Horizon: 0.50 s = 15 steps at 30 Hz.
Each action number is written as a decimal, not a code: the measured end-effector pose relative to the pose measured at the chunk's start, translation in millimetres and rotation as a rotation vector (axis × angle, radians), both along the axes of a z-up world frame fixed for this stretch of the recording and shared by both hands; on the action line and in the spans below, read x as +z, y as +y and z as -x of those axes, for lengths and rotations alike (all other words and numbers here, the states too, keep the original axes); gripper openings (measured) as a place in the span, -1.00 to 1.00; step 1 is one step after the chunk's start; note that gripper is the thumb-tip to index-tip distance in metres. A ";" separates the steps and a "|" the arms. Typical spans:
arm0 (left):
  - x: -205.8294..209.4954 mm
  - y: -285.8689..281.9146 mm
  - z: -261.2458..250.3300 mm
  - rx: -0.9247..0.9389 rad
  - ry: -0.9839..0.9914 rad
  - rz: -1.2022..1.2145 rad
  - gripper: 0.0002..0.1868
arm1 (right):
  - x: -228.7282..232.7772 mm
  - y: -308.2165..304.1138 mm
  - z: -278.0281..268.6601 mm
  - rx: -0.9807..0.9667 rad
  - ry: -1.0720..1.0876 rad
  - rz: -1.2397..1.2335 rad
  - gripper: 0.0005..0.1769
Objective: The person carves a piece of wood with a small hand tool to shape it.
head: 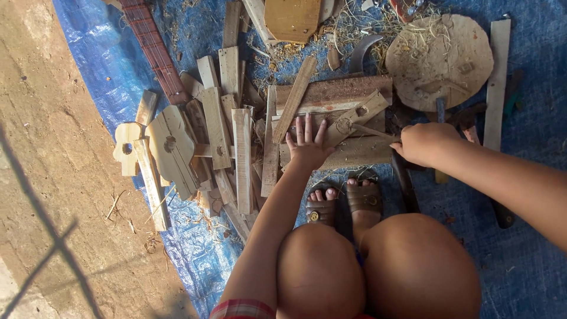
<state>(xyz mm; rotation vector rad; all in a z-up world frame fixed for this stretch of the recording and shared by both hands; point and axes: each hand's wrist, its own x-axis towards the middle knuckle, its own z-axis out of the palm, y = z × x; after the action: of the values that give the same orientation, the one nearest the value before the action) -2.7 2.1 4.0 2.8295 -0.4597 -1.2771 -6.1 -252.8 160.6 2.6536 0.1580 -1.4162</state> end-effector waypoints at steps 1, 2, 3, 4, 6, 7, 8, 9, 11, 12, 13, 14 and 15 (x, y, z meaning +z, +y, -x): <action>0.3 0.5 0.5 -0.001 -0.001 -0.003 -0.07 | 20.5 13.2 -1.9 -0.001 -0.001 -0.003 -0.38; 0.8 1.1 0.8 -0.003 0.001 -0.003 -0.06 | 41.2 26.3 -4.1 -0.016 -0.036 0.023 -0.39; 0.9 0.1 0.9 -0.004 0.003 0.000 -0.06 | 62.2 38.2 -6.4 -0.031 -0.071 0.053 -0.39; 1.9 0.8 -2.6 -0.005 0.002 -0.001 -0.06 | 6.4 29.6 -3.0 -0.032 -0.072 0.052 -0.39; 2.9 0.7 -1.0 -0.003 0.010 0.001 -0.07 | -86.8 -7.4 12.1 0.514 -0.288 0.269 -0.58; 1.9 0.9 -1.8 -0.006 0.012 0.002 -0.07 | -98.3 -5.8 9.2 0.511 -0.285 0.269 -0.58; 0.9 0.7 -2.6 -0.005 0.013 -0.001 -0.07 | -109.8 -4.6 6.4 0.500 -0.282 0.260 -0.57; 0.1 -0.5 -1.0 -0.007 0.019 -0.002 -0.06 | -120.6 -4.4 6.6 0.487 -0.273 0.251 -0.57; -1.3 -0.5 -1.3 -0.010 0.028 0.003 -0.06 | -20.6 38.5 -1.6 0.154 -0.165 0.135 -0.55; -1.4 0.0 -2.6 -0.008 0.030 0.006 -0.06 | 41.6 50.3 -6.5 -0.175 -0.065 0.016 -0.50; -1.8 -0.7 -2.8 -0.011 0.029 0.009 -0.06 | 27.2 43.3 -6.7 -0.178 -0.067 0.019 -0.50; -2.0 -1.5 -2.8 -0.013 0.032 0.003 -0.06 | 13.0 36.1 -6.8 -0.166 0.026 0.017 -0.39; -2.2 -0.6 -2.6 -0.013 0.034 -0.005 -0.06 | -1.9 30.0 -7.3 -0.152 0.118 0.012 -0.24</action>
<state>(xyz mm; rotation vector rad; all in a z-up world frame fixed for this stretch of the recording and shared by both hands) 0.0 1.5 1.8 2.8086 -0.4751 -1.3291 1.1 -222.8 158.8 2.6217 -0.0416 -1.6146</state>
